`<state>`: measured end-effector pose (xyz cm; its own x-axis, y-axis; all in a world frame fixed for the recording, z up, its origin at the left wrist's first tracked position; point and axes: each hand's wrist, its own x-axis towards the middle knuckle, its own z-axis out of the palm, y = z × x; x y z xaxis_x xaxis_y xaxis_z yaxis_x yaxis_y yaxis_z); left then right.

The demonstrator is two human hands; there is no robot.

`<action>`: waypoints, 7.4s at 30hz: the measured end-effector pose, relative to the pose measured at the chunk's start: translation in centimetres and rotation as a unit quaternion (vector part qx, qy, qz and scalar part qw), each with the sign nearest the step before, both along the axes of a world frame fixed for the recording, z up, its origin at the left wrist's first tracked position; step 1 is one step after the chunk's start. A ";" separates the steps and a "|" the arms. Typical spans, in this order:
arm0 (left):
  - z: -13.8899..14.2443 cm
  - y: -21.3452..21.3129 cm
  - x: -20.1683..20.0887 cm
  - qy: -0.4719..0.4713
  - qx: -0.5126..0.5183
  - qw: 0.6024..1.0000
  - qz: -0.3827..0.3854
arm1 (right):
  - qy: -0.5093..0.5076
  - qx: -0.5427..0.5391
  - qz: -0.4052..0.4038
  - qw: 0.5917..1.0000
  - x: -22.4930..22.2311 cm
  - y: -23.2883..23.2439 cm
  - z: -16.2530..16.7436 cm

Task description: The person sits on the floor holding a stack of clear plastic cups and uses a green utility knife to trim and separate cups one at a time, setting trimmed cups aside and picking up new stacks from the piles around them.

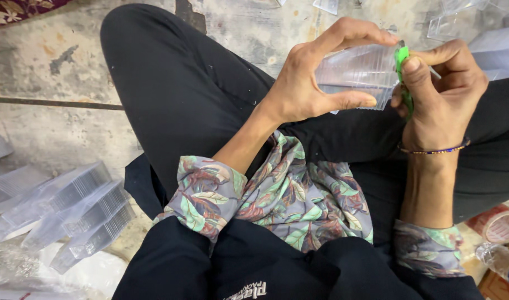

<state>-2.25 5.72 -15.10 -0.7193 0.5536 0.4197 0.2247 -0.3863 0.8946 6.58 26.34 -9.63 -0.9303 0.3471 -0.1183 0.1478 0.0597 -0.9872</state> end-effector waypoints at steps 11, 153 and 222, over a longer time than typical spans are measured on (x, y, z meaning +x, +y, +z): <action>-0.4 -0.4 0.4 0.019 -0.019 1.000 0.015 | -0.007 -0.027 0.010 1.000 1.1 -0.2 -0.9; 4.3 4.1 16.2 -0.307 0.214 0.917 -0.135 | 0.104 0.324 0.026 0.940 16.6 -0.9 9.3; 2.0 5.3 19.2 -0.266 0.096 0.959 -0.006 | -0.067 0.367 0.043 0.927 19.9 0.5 7.0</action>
